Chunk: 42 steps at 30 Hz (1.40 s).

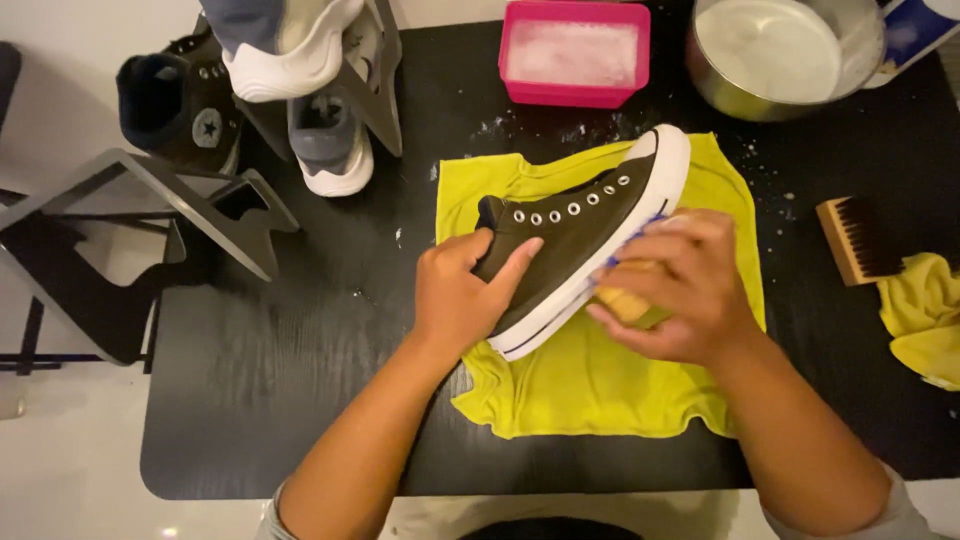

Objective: Cleaning a high-top sneaker by scrubbing the sole and canvas with a brush and wiping it with a cloth.

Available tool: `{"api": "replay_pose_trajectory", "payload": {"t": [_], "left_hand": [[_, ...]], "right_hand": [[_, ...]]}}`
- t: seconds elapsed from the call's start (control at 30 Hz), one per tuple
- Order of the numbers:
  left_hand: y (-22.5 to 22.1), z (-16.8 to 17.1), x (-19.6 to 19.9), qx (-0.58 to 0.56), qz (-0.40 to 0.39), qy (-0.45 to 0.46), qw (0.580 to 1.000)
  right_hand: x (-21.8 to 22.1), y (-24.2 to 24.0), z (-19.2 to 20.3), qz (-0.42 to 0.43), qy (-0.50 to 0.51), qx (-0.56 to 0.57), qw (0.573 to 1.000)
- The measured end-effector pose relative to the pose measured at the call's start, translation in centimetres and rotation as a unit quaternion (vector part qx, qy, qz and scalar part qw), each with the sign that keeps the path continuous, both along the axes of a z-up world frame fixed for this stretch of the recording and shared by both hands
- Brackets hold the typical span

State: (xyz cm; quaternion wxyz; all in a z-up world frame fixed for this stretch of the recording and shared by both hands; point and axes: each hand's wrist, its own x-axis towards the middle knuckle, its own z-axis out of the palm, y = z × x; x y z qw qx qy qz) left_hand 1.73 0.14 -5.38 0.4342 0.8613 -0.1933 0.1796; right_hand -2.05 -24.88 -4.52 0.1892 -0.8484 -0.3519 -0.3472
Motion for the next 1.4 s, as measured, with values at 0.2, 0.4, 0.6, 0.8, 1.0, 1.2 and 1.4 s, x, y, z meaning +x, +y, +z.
{"api": "replay_pose_trajectory", "payload": {"t": [0.2, 0.4, 0.6, 0.8, 1.0, 1.2, 1.4], "left_hand": [[-0.2, -0.2, -0.1, 0.002, 0.011, 0.013, 1.0], [0.0, 0.0, 0.2, -0.071, -0.002, 0.037, 0.997], [-0.2, 0.6, 0.0, -0.084, -0.003, 0.048, 0.995], [0.0, -0.3, 0.4, -0.05, 0.008, 0.037, 0.998], [-0.2, 0.0, 0.2, -0.07, 0.002, 0.045, 0.997], [-0.1, -0.1, 0.1, -0.07, -0.003, 0.031, 0.997], [-0.3, -0.1, -0.4, 0.012, 0.02, 0.017, 1.0]], "right_hand": [[0.2, -1.0, 1.1, -0.095, 0.03, 0.074, 0.992], [-0.4, 1.8, -1.0, 0.008, -0.026, 0.052, 0.998], [0.6, -1.4, -0.9, -0.075, 0.006, 0.091, 0.993], [0.1, 0.7, -1.4, 0.007, -0.035, 0.043, 0.998], [0.7, -0.7, -0.3, -0.054, -0.014, 0.081, 0.995], [0.6, 1.0, -1.2, 0.007, -0.059, 0.042, 0.997], [-0.5, 1.1, 0.6, -0.072, 0.031, 0.061, 0.995]]}}
